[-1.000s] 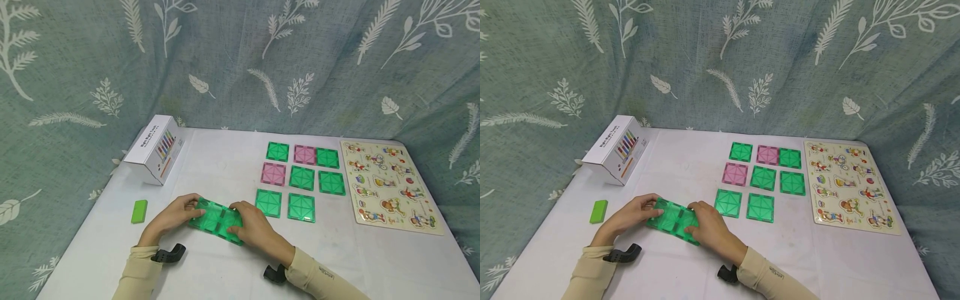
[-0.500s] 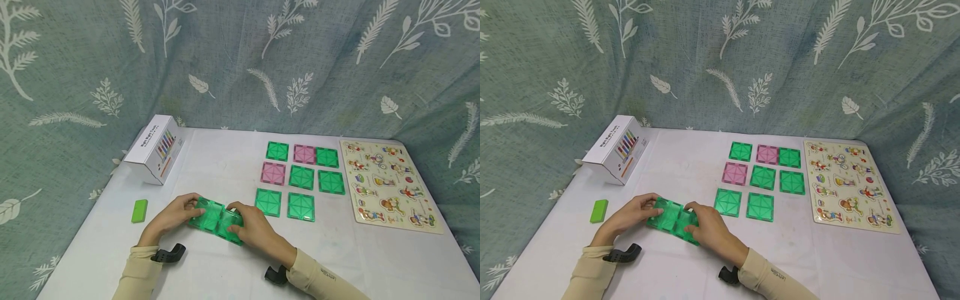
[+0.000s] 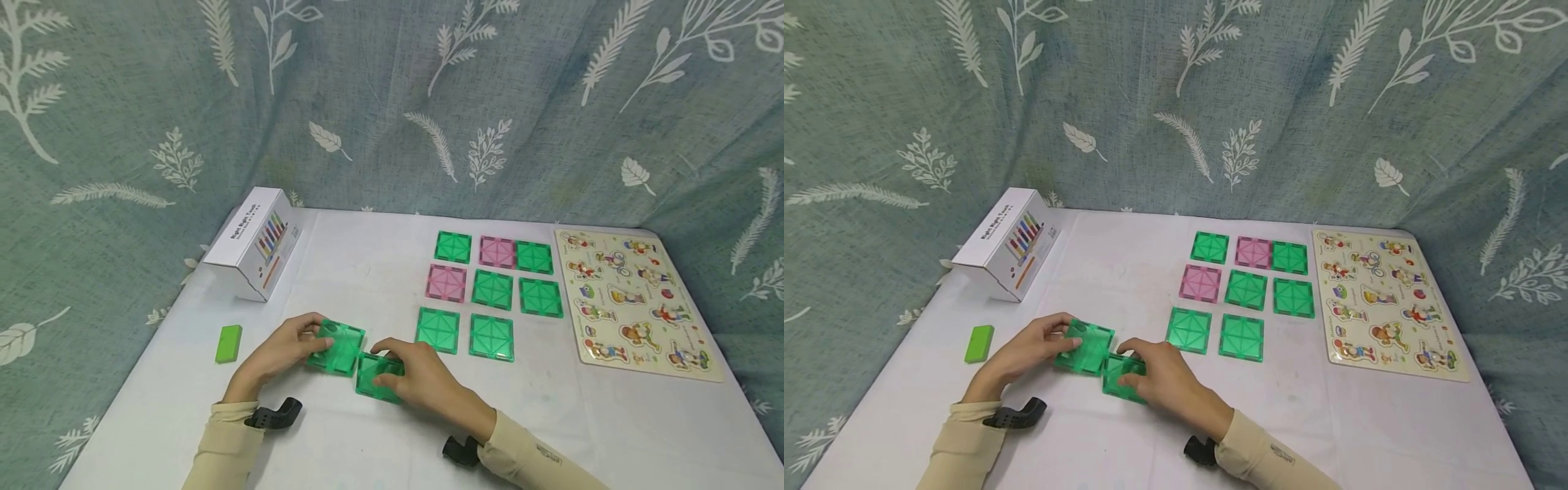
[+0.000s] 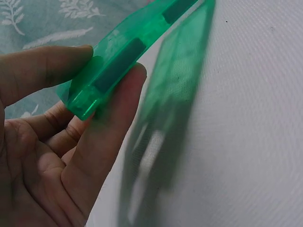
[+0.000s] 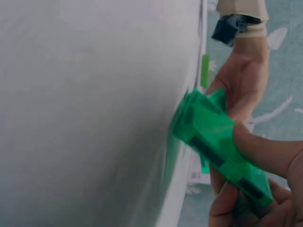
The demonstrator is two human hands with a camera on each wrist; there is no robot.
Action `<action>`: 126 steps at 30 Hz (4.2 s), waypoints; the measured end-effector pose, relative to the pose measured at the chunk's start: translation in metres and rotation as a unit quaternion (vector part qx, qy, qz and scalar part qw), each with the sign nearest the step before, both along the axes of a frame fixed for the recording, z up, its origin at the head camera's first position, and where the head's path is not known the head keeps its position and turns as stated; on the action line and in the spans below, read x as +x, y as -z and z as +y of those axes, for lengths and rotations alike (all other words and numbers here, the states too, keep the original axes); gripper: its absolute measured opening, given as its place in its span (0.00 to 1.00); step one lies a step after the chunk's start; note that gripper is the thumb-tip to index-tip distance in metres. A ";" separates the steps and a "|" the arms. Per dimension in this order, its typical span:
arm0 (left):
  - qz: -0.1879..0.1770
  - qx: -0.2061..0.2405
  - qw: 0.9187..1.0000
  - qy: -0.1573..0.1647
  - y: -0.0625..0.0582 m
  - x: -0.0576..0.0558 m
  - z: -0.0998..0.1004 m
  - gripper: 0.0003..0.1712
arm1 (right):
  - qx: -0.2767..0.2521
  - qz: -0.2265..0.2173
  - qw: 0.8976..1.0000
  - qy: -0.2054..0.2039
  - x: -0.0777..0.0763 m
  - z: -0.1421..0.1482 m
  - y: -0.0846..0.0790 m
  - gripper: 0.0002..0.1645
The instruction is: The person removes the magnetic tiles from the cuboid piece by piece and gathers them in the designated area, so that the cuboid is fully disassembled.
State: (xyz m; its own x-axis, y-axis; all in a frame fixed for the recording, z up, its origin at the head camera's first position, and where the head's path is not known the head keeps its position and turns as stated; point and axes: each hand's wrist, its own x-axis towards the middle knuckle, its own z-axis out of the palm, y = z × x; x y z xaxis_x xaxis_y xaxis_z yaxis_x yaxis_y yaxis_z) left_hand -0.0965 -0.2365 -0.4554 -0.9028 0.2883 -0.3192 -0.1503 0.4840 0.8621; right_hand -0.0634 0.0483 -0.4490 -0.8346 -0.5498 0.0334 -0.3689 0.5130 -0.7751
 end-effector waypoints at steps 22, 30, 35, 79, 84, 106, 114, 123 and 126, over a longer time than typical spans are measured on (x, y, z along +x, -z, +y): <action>-0.014 0.060 0.997 0.051 0.004 0.007 0.010 0.29 | -0.123 -0.147 0.972 0.136 -0.008 0.095 -0.003 0.18; -0.037 0.090 0.991 0.092 0.008 0.009 0.038 0.24 | -0.125 -0.158 0.953 0.228 -0.014 0.145 -0.012 0.21; -0.054 0.105 0.986 0.116 0.010 0.013 0.058 0.21 | -0.095 -0.160 0.939 0.289 -0.019 0.177 -0.011 0.26; 0.105 -0.162 0.964 0.184 -0.007 0.037 0.137 0.52 | 0.128 -0.031 0.917 0.378 -0.030 0.234 0.005 0.30; 0.153 -0.222 0.947 0.176 -0.007 0.042 0.140 0.50 | 0.143 -0.028 0.917 0.372 -0.030 0.232 0.005 0.31; 0.203 -0.264 0.922 0.196 -0.007 0.048 0.144 0.49 | 0.185 0.004 0.917 0.353 -0.027 0.218 0.005 0.26; 0.195 -0.261 0.924 0.200 -0.005 0.049 0.151 0.50 | 0.184 -0.005 0.921 0.344 -0.024 0.224 0.001 0.28; 0.200 -0.254 0.926 0.196 -0.003 0.049 0.155 0.50 | 0.148 0.017 0.938 0.314 -0.017 0.233 -0.017 0.30; 0.198 -0.247 0.928 0.195 -0.003 0.049 0.155 0.50 | 0.150 0.034 0.939 0.308 -0.018 0.233 -0.022 0.29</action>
